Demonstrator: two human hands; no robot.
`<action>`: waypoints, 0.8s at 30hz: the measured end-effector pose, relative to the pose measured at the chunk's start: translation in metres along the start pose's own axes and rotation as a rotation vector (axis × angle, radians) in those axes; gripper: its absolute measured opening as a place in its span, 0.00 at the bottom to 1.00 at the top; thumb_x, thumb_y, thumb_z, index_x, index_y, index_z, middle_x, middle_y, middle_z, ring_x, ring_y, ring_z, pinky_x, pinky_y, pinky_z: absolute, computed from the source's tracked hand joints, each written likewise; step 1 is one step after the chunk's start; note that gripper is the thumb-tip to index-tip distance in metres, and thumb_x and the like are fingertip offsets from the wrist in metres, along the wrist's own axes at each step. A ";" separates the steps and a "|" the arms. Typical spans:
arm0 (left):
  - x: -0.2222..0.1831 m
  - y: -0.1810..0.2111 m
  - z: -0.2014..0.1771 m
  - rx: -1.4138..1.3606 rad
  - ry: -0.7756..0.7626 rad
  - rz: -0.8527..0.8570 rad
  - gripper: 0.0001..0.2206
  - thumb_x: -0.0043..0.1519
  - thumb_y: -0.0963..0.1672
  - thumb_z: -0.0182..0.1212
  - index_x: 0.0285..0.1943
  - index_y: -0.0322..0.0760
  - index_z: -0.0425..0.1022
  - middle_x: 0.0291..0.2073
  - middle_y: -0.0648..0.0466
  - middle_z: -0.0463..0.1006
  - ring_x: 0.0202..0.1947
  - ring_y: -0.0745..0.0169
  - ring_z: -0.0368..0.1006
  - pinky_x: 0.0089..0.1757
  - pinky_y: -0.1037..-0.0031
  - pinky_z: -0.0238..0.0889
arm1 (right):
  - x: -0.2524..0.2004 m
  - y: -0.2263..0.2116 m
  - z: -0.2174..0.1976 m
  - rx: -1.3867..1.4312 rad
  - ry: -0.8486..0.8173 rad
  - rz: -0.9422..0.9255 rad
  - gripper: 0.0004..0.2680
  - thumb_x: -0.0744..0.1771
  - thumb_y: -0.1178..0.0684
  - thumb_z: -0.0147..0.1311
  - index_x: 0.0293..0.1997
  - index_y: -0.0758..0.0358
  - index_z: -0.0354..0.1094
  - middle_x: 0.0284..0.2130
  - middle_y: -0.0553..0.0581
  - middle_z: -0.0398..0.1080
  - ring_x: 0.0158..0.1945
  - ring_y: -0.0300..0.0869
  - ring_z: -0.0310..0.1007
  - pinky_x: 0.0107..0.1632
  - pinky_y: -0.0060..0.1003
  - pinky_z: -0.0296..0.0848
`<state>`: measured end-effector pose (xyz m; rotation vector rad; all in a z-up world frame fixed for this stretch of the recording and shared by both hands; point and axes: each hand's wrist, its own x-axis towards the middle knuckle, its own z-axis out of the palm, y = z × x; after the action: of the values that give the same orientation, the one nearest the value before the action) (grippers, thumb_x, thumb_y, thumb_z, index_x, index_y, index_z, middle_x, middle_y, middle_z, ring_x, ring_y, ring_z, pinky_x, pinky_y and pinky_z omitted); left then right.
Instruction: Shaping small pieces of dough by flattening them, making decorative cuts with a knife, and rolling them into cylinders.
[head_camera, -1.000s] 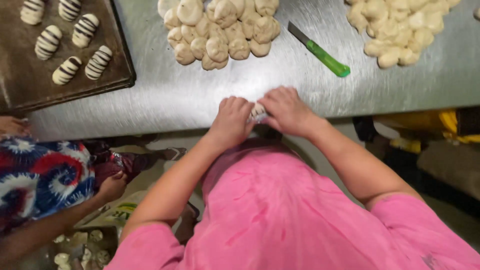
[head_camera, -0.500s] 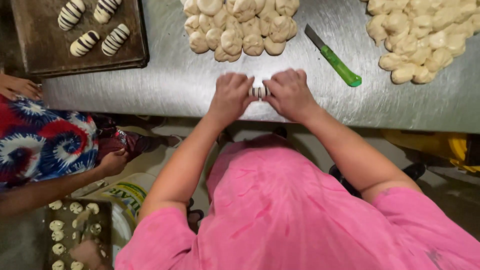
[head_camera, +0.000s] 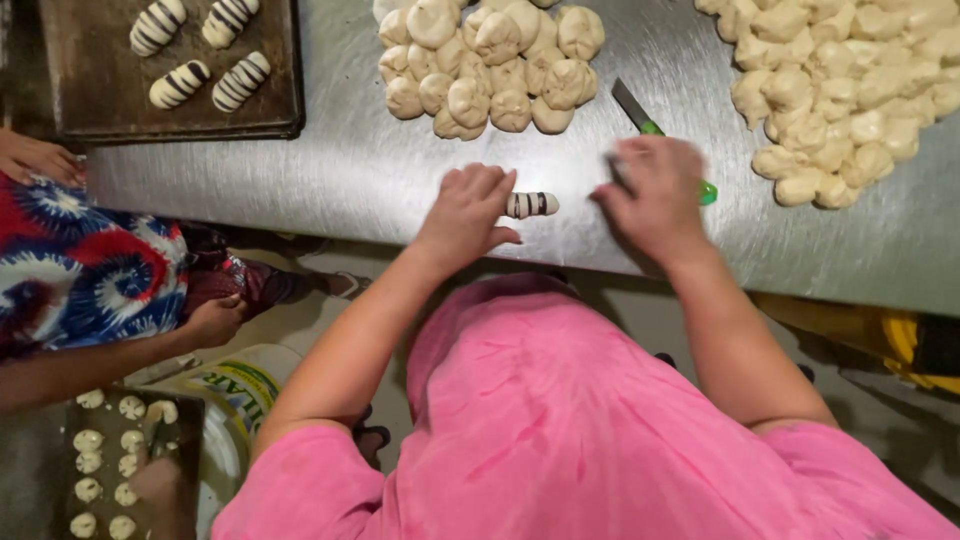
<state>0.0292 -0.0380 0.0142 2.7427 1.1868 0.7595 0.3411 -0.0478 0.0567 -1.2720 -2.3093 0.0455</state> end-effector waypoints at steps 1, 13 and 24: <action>0.000 0.006 0.014 -0.054 0.026 0.039 0.38 0.52 0.61 0.65 0.64 0.36 0.72 0.47 0.50 0.72 0.49 0.45 0.68 0.47 0.56 0.60 | -0.012 0.018 0.000 -0.132 0.037 0.096 0.19 0.65 0.39 0.66 0.57 0.59 0.74 0.49 0.59 0.68 0.53 0.57 0.67 0.52 0.53 0.64; 0.058 -0.148 -0.085 -0.431 0.054 -0.161 0.08 0.53 0.39 0.63 0.40 0.37 0.73 0.34 0.46 0.73 0.37 0.43 0.69 0.42 0.58 0.61 | -0.046 0.022 0.011 -0.371 -0.199 0.626 0.15 0.67 0.46 0.57 0.59 0.56 0.77 0.39 0.64 0.74 0.46 0.59 0.75 0.47 0.54 0.72; 0.136 -0.580 -0.147 0.187 0.354 -0.404 0.14 0.53 0.42 0.73 0.44 0.39 0.75 0.37 0.44 0.74 0.38 0.37 0.69 0.38 0.53 0.64 | -0.067 -0.084 0.054 -0.526 -0.094 0.906 0.18 0.67 0.50 0.59 0.65 0.64 0.82 0.44 0.58 0.77 0.49 0.51 0.78 0.54 0.44 0.76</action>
<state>-0.3479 0.4438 0.0601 2.4264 1.8921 1.1547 0.2806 -0.1376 0.0043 -2.5305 -1.6619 -0.2107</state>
